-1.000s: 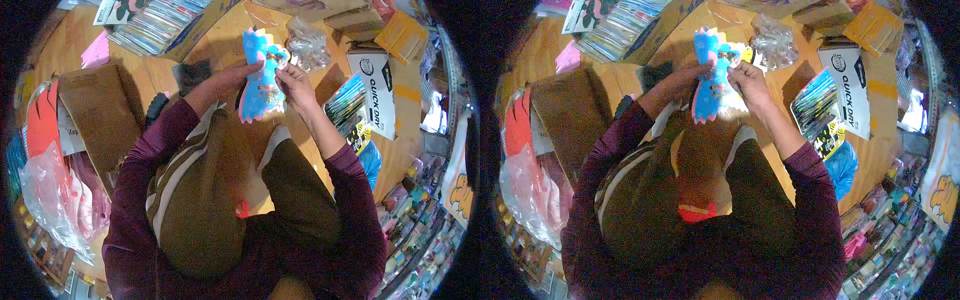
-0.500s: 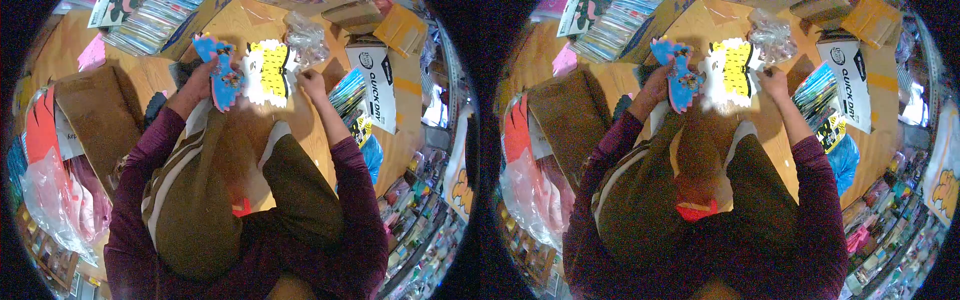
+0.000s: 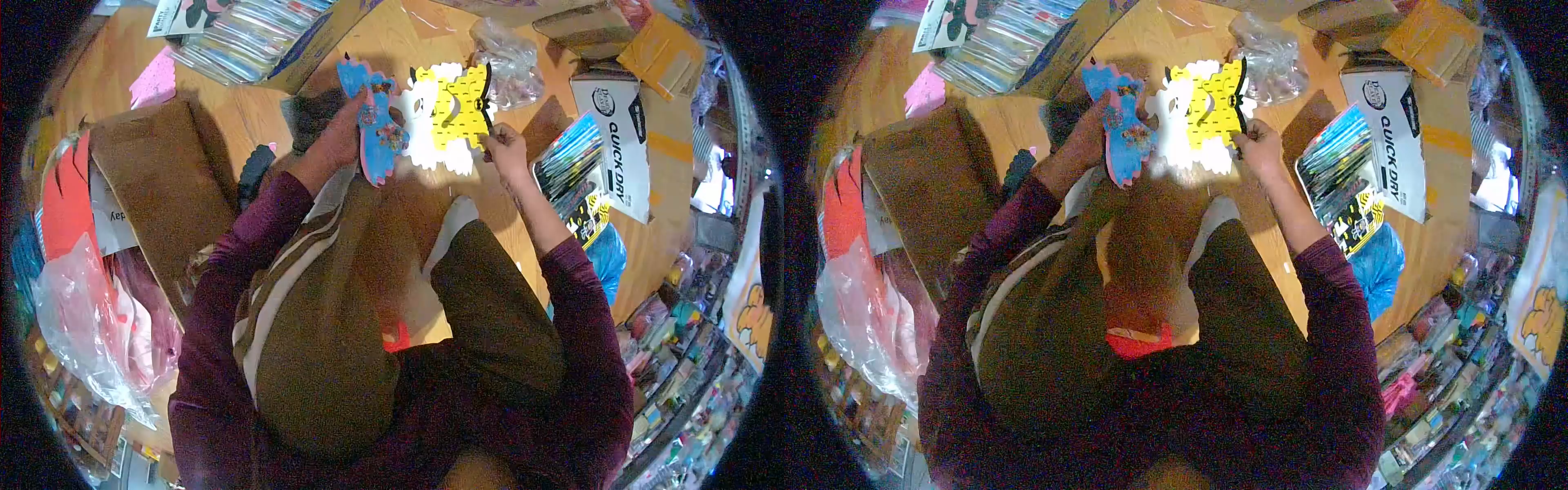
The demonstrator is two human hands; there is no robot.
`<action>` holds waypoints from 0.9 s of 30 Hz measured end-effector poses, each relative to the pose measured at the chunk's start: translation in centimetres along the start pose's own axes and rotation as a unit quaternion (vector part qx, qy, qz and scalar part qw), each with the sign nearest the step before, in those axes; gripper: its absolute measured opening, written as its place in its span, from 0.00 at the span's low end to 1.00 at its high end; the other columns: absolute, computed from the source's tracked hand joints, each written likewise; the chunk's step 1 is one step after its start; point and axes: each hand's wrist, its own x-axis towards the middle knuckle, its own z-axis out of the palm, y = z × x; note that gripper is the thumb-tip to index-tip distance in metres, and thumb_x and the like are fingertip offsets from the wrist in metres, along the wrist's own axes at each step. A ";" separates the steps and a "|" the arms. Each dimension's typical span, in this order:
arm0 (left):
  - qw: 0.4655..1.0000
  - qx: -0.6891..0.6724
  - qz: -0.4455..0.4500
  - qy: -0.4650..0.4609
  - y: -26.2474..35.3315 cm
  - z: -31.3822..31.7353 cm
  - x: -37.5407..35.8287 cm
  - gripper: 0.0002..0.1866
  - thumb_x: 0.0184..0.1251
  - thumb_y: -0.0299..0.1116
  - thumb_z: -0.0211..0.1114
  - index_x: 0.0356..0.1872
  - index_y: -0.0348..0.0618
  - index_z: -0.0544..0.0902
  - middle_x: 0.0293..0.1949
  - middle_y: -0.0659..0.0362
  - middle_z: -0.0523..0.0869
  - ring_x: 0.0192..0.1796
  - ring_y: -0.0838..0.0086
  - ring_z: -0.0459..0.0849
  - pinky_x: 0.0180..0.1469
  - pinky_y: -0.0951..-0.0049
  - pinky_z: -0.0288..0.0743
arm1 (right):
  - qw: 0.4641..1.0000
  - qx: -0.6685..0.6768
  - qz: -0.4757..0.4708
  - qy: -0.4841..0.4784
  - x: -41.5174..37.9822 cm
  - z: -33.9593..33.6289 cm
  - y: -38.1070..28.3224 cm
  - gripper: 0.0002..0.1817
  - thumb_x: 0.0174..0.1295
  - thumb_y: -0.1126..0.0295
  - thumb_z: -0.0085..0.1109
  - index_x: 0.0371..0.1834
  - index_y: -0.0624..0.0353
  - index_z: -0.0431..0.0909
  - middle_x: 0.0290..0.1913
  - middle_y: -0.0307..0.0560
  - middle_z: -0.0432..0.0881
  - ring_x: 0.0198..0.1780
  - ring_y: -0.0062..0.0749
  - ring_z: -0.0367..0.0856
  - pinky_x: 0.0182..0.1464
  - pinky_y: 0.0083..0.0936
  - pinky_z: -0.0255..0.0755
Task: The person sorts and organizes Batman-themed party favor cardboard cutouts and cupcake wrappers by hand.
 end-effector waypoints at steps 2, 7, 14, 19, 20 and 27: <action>1.000 0.013 -0.010 0.016 -0.2 -0.2 0.1 0.28 0.57 0.57 0.52 0.53 0.51 0.64 0.40 0.50 0.75 0.38 0.62 0.77 0.40 0.54 0.74 | 1.000 0.020 -0.016 0.006 -0.7 -0.2 -1.7 0.04 0.50 0.77 0.57 0.23 0.60 0.71 0.19 0.36 0.71 0.19 0.16 0.67 0.20 0.15 0.64; 0.999 -0.012 0.007 0.043 -0.6 0.9 0.3 0.28 0.60 0.57 0.48 0.55 0.49 0.61 0.43 0.49 0.73 0.40 0.61 0.76 0.43 0.54 0.73 | 0.996 0.050 -0.070 0.035 -1.1 0.8 -3.4 0.03 0.51 0.78 0.55 0.24 0.59 0.71 0.19 0.35 0.70 0.19 0.15 0.66 0.20 0.15 0.65; 0.998 0.006 0.043 0.048 -0.7 1.4 0.9 0.30 0.60 0.58 0.44 0.56 0.48 0.61 0.48 0.48 0.71 0.46 0.59 0.74 0.47 0.51 0.70 | 0.974 -0.110 -0.190 0.044 -3.6 2.7 -6.7 0.05 0.50 0.78 0.54 0.31 0.64 0.73 0.20 0.40 0.72 0.21 0.20 0.70 0.23 0.19 0.65; 0.993 0.009 0.065 0.098 -0.7 2.7 1.0 0.31 0.61 0.59 0.41 0.57 0.46 0.60 0.49 0.48 0.71 0.50 0.57 0.71 0.51 0.51 0.66 | 0.886 -0.305 -0.346 -0.055 -6.3 5.9 -9.3 0.16 0.48 0.72 0.55 0.42 0.60 0.70 0.33 0.54 0.76 0.36 0.46 0.76 0.36 0.33 0.71; 0.993 0.010 0.065 0.098 -0.8 2.7 0.9 0.31 0.61 0.59 0.41 0.57 0.46 0.60 0.49 0.48 0.71 0.50 0.57 0.71 0.51 0.51 0.66 | 0.886 -0.304 -0.346 -0.055 -6.9 6.5 -10.2 0.16 0.48 0.72 0.55 0.42 0.60 0.70 0.33 0.54 0.76 0.36 0.46 0.76 0.36 0.33 0.71; 0.995 0.042 0.070 0.060 -0.8 3.1 1.0 0.38 0.58 0.65 0.36 0.59 0.42 0.58 0.54 0.43 0.68 0.54 0.53 0.68 0.57 0.52 0.58 | 0.834 -0.432 -0.279 -0.201 -7.7 8.1 -12.0 0.21 0.49 0.67 0.53 0.48 0.58 0.65 0.38 0.50 0.75 0.43 0.44 0.73 0.44 0.34 0.68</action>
